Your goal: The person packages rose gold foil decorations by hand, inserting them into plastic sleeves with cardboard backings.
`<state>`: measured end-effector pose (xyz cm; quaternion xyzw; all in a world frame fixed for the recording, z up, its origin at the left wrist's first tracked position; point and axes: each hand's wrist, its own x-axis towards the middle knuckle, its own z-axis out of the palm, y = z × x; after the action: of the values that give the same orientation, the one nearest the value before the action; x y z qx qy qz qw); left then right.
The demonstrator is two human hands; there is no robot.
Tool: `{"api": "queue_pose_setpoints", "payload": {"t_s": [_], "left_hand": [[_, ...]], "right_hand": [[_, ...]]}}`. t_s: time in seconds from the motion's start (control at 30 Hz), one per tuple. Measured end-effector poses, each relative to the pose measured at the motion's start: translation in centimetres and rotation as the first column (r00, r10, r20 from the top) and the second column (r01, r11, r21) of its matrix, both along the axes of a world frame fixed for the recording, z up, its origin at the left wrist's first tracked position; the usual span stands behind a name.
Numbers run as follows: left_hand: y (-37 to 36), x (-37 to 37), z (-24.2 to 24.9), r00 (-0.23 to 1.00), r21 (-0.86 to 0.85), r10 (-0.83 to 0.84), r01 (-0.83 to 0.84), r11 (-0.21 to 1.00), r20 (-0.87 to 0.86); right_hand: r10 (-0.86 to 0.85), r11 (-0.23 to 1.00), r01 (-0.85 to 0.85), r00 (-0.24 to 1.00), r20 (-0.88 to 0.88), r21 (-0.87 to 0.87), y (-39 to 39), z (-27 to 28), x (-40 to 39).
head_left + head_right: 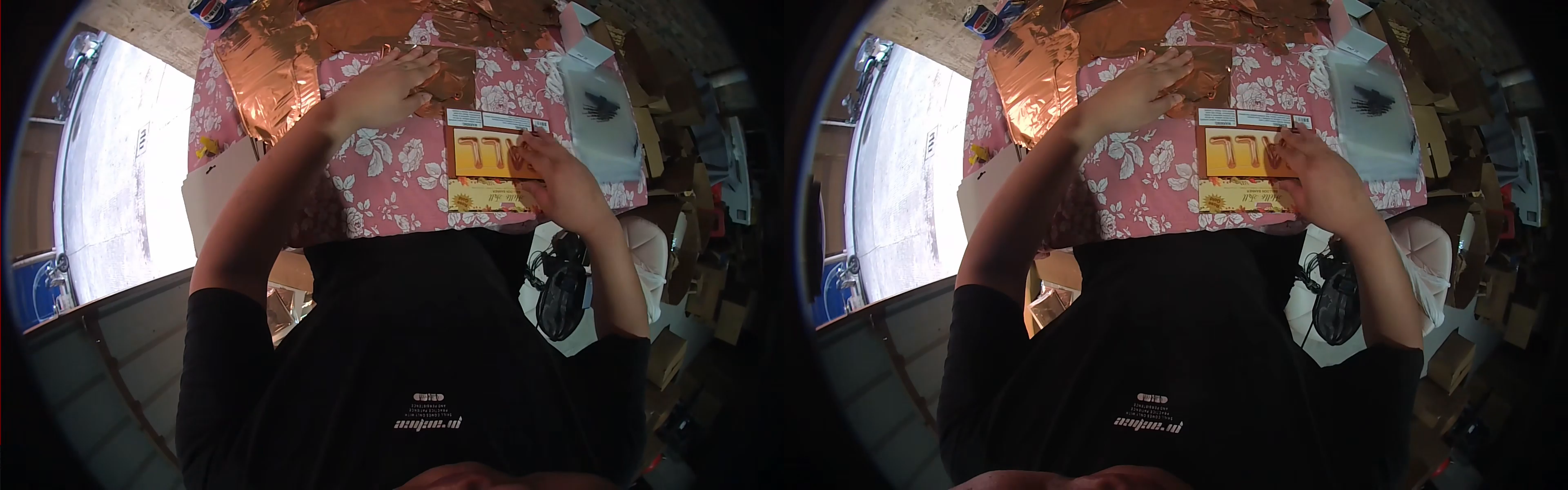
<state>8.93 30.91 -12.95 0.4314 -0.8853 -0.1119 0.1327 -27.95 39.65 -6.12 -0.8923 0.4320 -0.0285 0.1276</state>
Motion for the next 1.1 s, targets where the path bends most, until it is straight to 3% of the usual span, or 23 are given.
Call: {"api": "queue_pose_setpoints", "payload": {"t_s": [0.1, 0.17, 0.2, 0.27, 0.37, 0.43, 0.57, 0.67, 0.73, 0.8, 0.9, 0.97, 1.03, 1.1], "left_hand": [[0.0, -0.1, -0.2, 1.000, -0.026, 0.005, -0.005, 1.000, 0.005], [0.1, -0.1, -0.5, 1.000, -0.047, -0.003, 0.003, 0.999, 0.003], [0.1, -0.1, -0.7, 1.000, -0.078, -0.013, 0.012, 0.997, -0.003], [0.1, 0.0, -0.7, 1.000, -0.110, -0.021, 0.021, 0.994, -0.003], [0.3, 0.1, -0.4, 0.998, -0.114, -0.032, 0.026, 0.993, -0.056], [0.8, 0.1, -0.1, 0.999, -0.220, -0.033, 0.028, 0.975, -0.020], [2.3, 0.3, 1.4, 0.999, -0.196, -0.035, 0.032, 0.980, -0.015], [2.7, 0.2, 1.9, 1.000, -0.063, -0.014, 0.014, 0.998, 0.005], [2.7, 0.2, 1.6, 0.988, 0.023, 0.014, -0.011, 1.000, -0.152], [2.8, 0.0, 1.4, 0.983, 0.037, 0.042, -0.036, 0.999, -0.177], [2.5, -0.3, 1.5, 0.972, 0.079, 0.071, -0.055, 0.995, -0.223], [2.4, -0.3, 1.4, 0.967, 0.107, 0.072, -0.047, 0.993, -0.244], [2.4, -0.2, 0.9, 0.977, -0.059, 0.029, -0.042, 0.997, -0.213], [2.4, -0.5, 0.4, 0.974, -0.081, 0.054, -0.073, 0.994, -0.219]], "right_hand": [[0.056, 0.990, -0.045, 0.996, 0.072, -0.136, -1.8, 0.0, 2.1], [0.007, 0.992, 0.041, 0.922, 0.387, -0.116, -2.9, 0.0, 5.7], [0.005, 0.992, 0.044, 0.920, 0.391, -0.116, -3.8, -0.7, 7.3], [0.133, 0.962, -0.012, 0.894, 0.429, -0.274, -5.9, -2.8, 10.1], [0.103, 0.980, -0.036, 0.934, 0.343, -0.197, -8.1, -4.1, 12.3], [0.109, 0.979, -0.047, 0.944, 0.310, -0.201, -8.5, -4.5, 12.4], [0.119, 0.974, -0.063, 0.959, 0.256, -0.218, -8.6, -4.6, 12.5], [0.129, 0.978, -0.080, 0.958, 0.258, -0.192, -8.5, -3.9, 12.7], [0.077, 0.993, -0.049, 0.958, 0.274, -0.108, -8.7, -2.8, 13.0], [0.023, 1.000, -0.016, 0.958, 0.287, -0.025, -9.0, -2.6, 13.1], [0.062, 0.995, -0.035, 0.945, 0.321, -0.089, -10.2, -3.7, 13.3], [0.122, 0.976, -0.072, 0.962, 0.245, -0.204, -10.5, -3.9, 13.6], [0.147, 0.966, -0.095, 0.967, 0.207, -0.241, -10.5, -3.6, 13.7], [0.172, 0.954, -0.122, 0.971, 0.167, -0.275, -10.4, -3.8, 13.8]]}}
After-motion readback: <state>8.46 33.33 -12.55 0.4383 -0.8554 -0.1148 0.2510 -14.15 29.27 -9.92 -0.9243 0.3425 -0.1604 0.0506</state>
